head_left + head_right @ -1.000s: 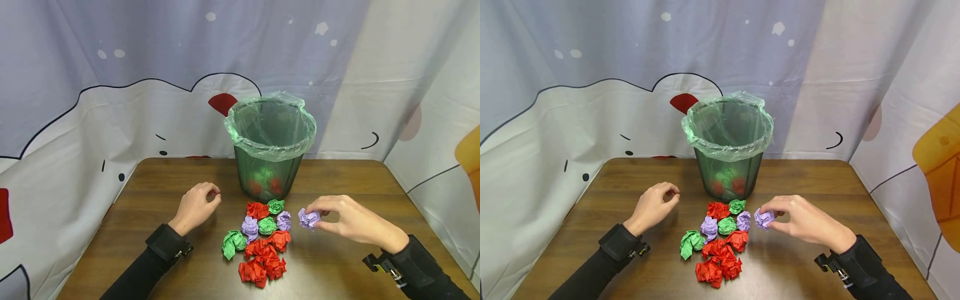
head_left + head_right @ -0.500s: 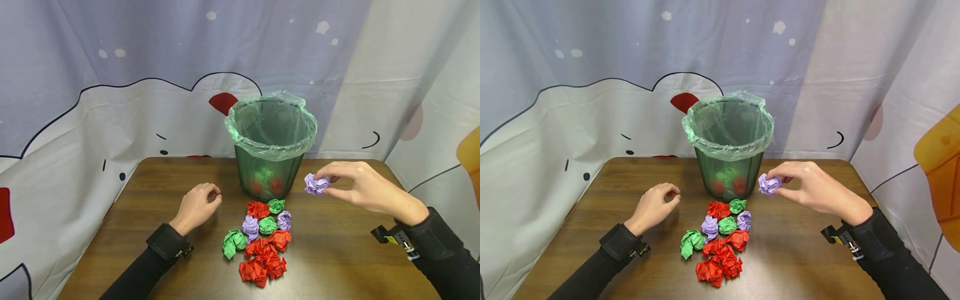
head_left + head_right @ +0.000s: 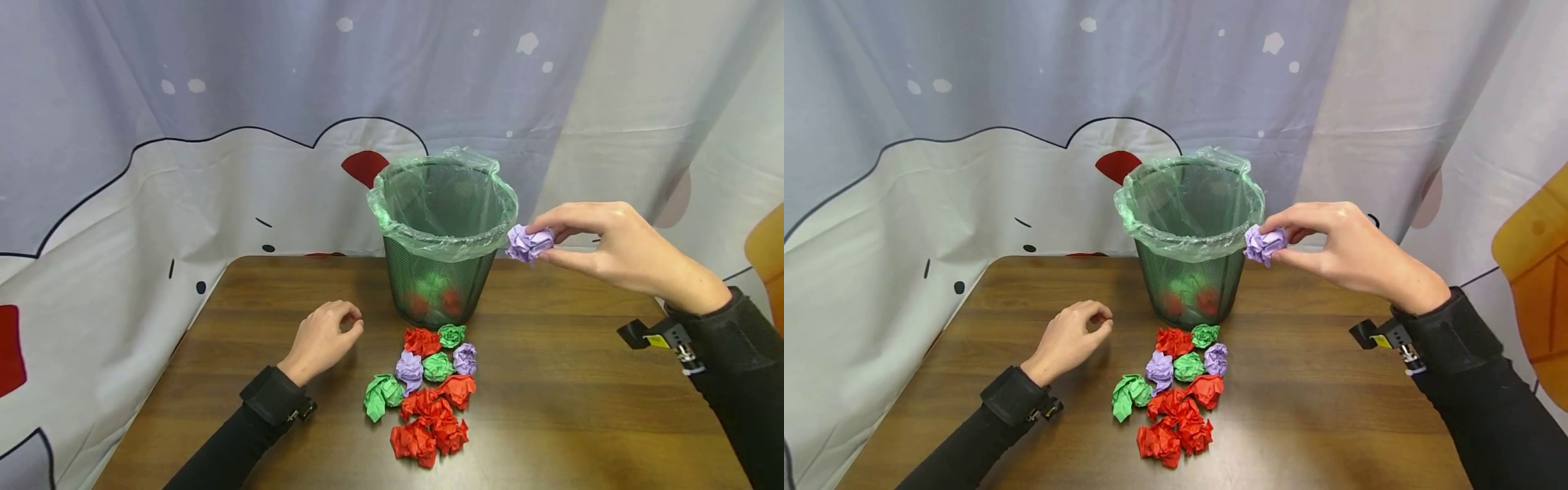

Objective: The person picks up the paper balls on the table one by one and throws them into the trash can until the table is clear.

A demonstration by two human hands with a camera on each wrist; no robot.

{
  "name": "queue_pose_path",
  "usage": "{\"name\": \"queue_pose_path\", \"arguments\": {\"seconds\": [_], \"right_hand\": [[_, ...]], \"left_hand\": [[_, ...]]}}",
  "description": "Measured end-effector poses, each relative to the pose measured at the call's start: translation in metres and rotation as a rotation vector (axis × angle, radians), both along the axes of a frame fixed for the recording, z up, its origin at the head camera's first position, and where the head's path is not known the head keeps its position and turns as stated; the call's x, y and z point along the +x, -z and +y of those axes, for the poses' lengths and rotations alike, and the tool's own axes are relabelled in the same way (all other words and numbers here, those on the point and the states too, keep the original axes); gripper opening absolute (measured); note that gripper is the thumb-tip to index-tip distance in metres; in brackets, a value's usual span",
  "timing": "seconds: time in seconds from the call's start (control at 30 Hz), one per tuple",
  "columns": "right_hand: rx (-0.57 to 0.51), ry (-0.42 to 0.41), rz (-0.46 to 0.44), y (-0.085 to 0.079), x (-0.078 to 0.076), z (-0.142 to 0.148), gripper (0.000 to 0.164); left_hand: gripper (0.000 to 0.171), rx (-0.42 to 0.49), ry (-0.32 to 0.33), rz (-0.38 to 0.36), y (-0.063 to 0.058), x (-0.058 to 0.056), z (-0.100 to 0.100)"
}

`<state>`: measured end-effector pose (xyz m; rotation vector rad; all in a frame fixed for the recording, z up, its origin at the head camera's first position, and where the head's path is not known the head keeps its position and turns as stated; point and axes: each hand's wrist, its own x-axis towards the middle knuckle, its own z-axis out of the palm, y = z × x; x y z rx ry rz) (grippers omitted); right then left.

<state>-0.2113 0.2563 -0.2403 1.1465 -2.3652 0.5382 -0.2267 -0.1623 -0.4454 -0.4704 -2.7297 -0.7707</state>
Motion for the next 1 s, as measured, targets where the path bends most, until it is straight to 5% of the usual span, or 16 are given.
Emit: {"name": "queue_pose_path", "arguments": {"seconds": [0.63,1.0], "right_hand": [[-0.018,0.132,-0.059,-0.038,-0.05,-0.019,0.036],[0.088,0.154,-0.219,-0.04,-0.08,-0.037,0.035]], "left_hand": [[0.009,-0.004,0.008,-0.013,0.003,0.005,0.0],[0.008,-0.015,0.003,-0.018,0.003,0.006,0.001]]}}
